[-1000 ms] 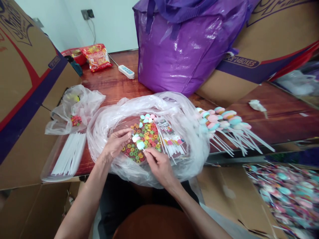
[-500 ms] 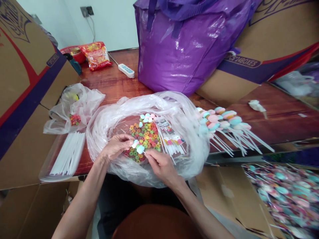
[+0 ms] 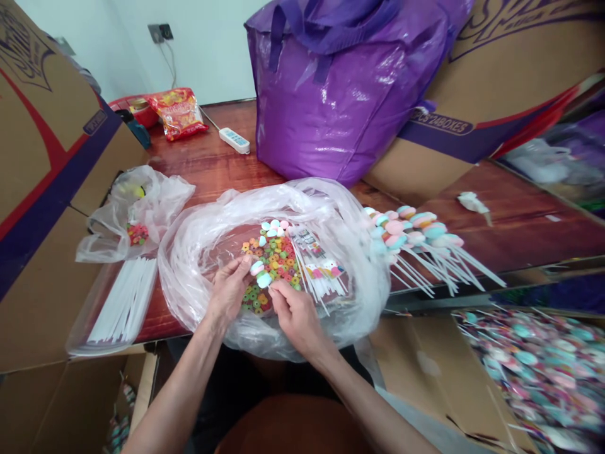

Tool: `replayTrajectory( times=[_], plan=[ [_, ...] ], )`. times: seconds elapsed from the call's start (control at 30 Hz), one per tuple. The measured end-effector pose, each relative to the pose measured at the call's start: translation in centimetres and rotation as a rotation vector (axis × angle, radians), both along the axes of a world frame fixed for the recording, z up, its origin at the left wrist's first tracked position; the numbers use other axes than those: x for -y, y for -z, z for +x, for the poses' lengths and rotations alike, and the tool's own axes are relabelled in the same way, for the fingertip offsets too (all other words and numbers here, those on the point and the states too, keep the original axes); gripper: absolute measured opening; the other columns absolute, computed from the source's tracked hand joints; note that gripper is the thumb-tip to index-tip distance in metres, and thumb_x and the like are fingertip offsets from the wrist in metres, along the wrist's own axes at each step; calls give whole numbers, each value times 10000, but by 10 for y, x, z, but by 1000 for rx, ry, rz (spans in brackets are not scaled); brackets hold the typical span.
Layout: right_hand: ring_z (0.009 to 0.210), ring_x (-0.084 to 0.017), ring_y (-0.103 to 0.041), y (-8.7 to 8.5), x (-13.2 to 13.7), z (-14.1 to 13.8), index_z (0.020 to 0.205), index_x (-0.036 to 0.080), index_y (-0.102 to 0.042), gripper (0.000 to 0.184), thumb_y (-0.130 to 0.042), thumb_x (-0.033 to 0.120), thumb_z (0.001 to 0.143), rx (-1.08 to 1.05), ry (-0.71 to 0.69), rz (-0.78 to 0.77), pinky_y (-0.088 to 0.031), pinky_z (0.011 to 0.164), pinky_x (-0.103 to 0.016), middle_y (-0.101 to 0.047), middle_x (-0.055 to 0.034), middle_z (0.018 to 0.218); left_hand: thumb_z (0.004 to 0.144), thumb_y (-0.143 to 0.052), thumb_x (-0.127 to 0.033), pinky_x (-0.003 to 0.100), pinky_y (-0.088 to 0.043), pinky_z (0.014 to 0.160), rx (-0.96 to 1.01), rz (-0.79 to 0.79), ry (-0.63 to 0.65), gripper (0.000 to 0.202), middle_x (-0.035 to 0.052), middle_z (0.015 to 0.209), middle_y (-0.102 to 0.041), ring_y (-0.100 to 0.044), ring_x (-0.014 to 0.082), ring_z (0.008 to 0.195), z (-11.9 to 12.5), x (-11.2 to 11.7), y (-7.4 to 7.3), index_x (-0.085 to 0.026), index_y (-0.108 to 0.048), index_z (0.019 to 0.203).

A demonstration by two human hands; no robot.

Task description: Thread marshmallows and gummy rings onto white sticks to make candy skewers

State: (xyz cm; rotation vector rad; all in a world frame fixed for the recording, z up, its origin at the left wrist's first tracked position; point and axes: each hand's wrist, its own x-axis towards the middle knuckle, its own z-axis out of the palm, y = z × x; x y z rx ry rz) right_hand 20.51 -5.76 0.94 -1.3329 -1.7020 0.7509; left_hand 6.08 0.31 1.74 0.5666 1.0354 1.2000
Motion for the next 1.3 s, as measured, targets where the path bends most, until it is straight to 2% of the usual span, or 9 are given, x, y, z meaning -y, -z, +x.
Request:
replayTrajectory(
  times=[0.2,0.37,0.5,0.63,0.77,0.9,1.07,1.17,1.3],
  plan=[
    [594,-136,-546,6,3,-10,815,211,-560,239,-402,222,994,-26,54,112,-403,607,-246,-584,-3,675,626,-879,-411,305,-529,804,13,-34,17,321,51,810,-732,-670,182,841,10,9,3,-154,-773,785],
    [542,-125,-489,7,-2,-9,816,212,-543,212,-426,247,989,-81,154,29,-371,564,-243,-518,29,614,686,-829,-479,315,-512,777,-86,57,110,374,54,813,-728,-654,191,812,17,5,-3,-156,-779,866],
    [546,-117,-457,6,-8,9,802,213,-542,229,-439,293,990,-132,194,-38,-359,549,-231,-485,40,613,828,-680,-504,302,-477,728,-484,251,76,352,44,807,-701,-610,183,747,15,-21,-4,-176,-773,919],
    [572,-118,-455,9,-6,21,756,213,-541,256,-453,300,980,-133,226,-68,-365,560,-225,-494,37,616,773,-729,-284,306,-447,795,-1004,467,20,135,44,858,-676,-585,189,770,12,-52,2,-213,-766,881],
    [584,-121,-470,14,-2,20,760,213,-547,254,-456,302,979,-143,227,-88,-375,566,-224,-500,36,615,797,-683,-251,316,-440,789,-1219,529,91,100,61,831,-635,-579,208,783,12,-65,11,-214,-766,840],
    [590,-125,-478,16,-3,19,792,215,-556,246,-446,313,989,-166,213,-87,-376,561,-225,-495,38,613,833,-628,-233,350,-460,867,-1231,673,178,167,89,984,-657,-606,235,937,11,-65,10,-210,-768,921],
    [586,-123,-474,16,-2,19,795,214,-558,240,-458,317,987,-158,220,-89,-373,556,-224,-491,41,610,797,-599,-110,414,-408,1028,-1162,858,409,220,87,1153,-696,-590,264,1135,17,-79,5,-230,-765,878],
    [584,-122,-473,16,-1,19,791,214,-555,232,-466,313,981,-160,221,-98,-371,553,-223,-489,41,607,793,-631,-142,405,-415,1023,-1093,839,479,159,84,1061,-729,-627,262,1071,23,-93,3,-227,-762,822],
    [580,-123,-470,16,0,19,800,215,-555,235,-454,314,987,-177,214,-98,-369,548,-224,-486,42,604,765,-693,-217,345,-469,903,-908,643,343,115,57,930,-748,-646,223,882,18,-94,-2,-205,-768,851]
  ],
)
